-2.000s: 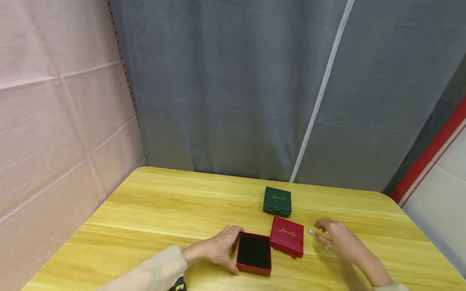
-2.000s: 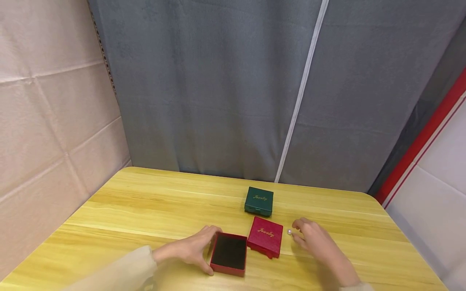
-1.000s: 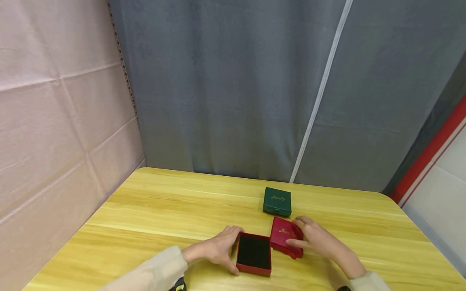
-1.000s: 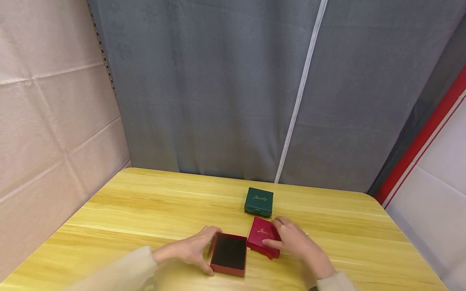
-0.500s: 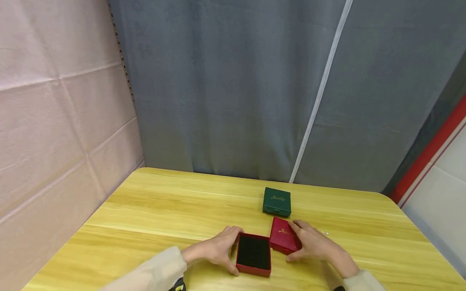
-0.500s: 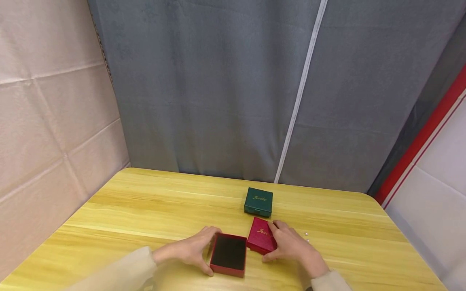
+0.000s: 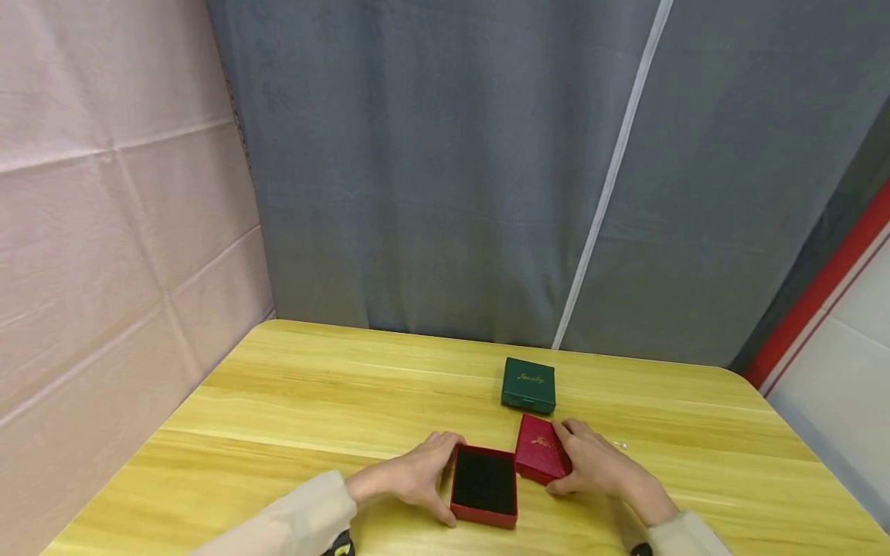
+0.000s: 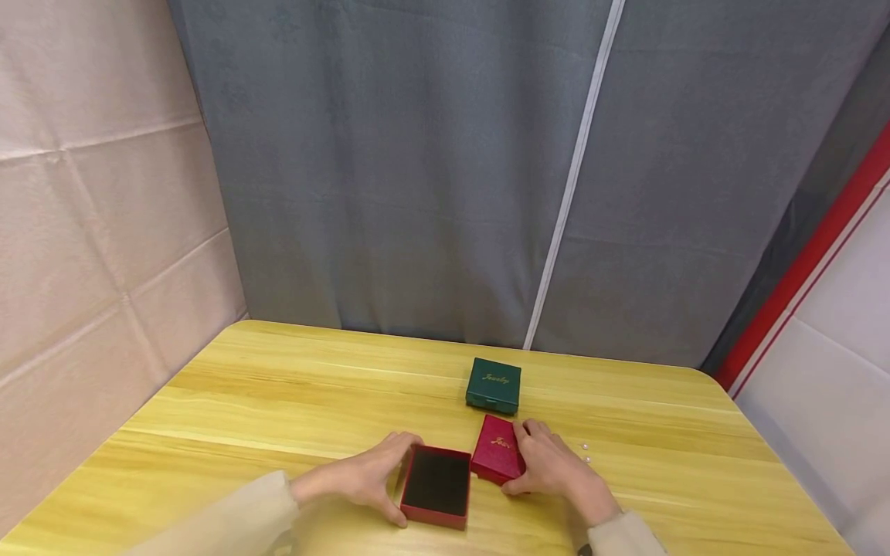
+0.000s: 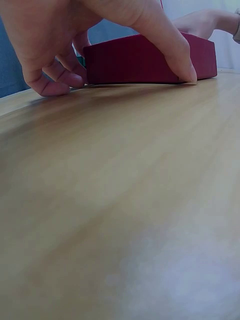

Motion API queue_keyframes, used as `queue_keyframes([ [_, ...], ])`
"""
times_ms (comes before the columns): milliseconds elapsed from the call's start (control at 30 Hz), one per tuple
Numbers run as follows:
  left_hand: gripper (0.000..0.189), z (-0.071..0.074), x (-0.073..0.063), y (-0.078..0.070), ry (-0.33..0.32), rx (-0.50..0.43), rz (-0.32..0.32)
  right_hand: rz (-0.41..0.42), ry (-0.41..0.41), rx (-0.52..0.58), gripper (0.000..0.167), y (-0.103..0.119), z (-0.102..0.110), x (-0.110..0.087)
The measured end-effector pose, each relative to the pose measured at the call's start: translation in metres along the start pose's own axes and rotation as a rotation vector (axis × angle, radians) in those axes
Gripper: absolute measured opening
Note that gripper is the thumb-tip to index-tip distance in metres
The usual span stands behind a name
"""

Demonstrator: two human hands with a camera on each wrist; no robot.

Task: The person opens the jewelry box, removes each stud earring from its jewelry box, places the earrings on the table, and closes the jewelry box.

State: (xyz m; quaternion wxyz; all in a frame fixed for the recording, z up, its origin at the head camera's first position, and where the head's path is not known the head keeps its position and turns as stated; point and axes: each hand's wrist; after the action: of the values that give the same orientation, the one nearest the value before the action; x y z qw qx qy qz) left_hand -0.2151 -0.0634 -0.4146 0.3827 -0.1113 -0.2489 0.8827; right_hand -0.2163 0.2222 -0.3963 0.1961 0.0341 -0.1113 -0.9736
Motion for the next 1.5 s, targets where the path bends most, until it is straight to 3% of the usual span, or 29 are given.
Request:
queue_keyframes([
  [333, 0.091, 0.0, 0.0, -0.001, 0.003, -0.002, 0.005, -0.001, -0.026, -0.026, 0.089, 0.001, -0.001, 0.001],
  [1233, 0.089, 0.0, 0.001, -0.001, -0.021, 0.03, -0.007, 0.136, -0.256, -0.092, 0.086, 0.0, 0.017, -0.008],
  [1500, 0.089, -0.001, 0.002, 0.0, -0.03, 0.037, -0.008, 0.189, -0.283, -0.084, 0.086, 0.009, 0.018, -0.008],
])
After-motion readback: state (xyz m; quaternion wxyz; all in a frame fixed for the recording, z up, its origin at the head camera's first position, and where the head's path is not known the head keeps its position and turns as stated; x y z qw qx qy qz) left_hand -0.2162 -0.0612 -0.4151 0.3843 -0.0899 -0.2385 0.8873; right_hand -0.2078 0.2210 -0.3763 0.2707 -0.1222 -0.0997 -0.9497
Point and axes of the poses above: each hand's wrist, its own x-axis towards the middle knuckle, its own z-axis out of the back of the hand, y = z × x
